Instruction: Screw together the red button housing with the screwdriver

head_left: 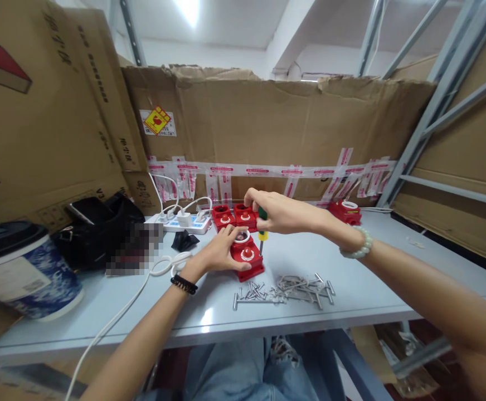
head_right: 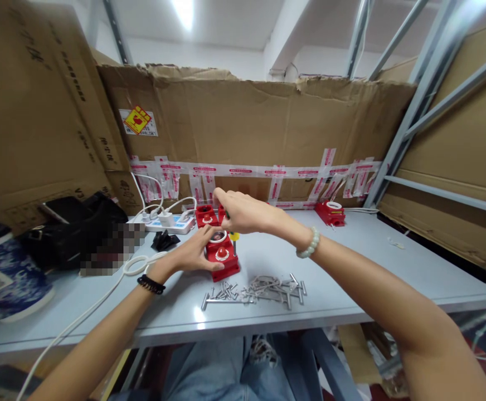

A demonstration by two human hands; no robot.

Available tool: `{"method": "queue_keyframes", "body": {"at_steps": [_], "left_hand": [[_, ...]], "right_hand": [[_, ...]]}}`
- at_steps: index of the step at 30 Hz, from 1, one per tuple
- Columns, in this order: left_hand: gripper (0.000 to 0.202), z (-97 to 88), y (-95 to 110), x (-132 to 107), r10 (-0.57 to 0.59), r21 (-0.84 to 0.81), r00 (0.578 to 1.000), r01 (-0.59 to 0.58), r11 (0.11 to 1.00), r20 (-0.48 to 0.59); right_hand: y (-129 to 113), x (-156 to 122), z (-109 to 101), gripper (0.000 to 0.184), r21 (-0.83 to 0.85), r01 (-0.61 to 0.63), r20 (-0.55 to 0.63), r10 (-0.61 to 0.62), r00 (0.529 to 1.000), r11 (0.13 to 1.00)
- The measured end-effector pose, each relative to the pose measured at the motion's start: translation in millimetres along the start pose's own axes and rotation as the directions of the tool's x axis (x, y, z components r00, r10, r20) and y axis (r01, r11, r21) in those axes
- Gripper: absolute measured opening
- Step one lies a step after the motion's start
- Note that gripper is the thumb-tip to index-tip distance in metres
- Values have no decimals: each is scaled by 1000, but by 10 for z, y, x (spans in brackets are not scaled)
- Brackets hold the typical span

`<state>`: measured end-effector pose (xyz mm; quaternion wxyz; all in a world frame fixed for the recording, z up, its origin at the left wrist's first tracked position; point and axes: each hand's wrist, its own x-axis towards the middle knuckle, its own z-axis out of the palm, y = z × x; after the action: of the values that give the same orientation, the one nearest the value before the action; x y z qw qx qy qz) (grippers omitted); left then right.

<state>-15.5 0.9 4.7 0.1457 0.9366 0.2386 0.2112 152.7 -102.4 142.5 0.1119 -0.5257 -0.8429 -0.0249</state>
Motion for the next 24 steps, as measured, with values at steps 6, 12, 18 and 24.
{"method": "queue_keyframes", "body": {"at_steps": [6,12,18,24], "left_hand": [[87,-7,16,-7,0,17,1000,0,1000,4],[88,-3,1,-8,6,18,1000,-7,1000,11],[88,6,-17,-7,5,19,1000,-5,1000,8],[88,12,-27,-7,10,10,1000,-10,1000,-4]], "right_hand": [[8,16,1,27,-161,-174,-46,169,985,971],[28,-9,-39,30,14,-38,17,38,999,999],[17,-10,9,22,-83,-149,-54,145,988,985],[-13,14,13,22,-44,-79,-11,79,997,996]]}}
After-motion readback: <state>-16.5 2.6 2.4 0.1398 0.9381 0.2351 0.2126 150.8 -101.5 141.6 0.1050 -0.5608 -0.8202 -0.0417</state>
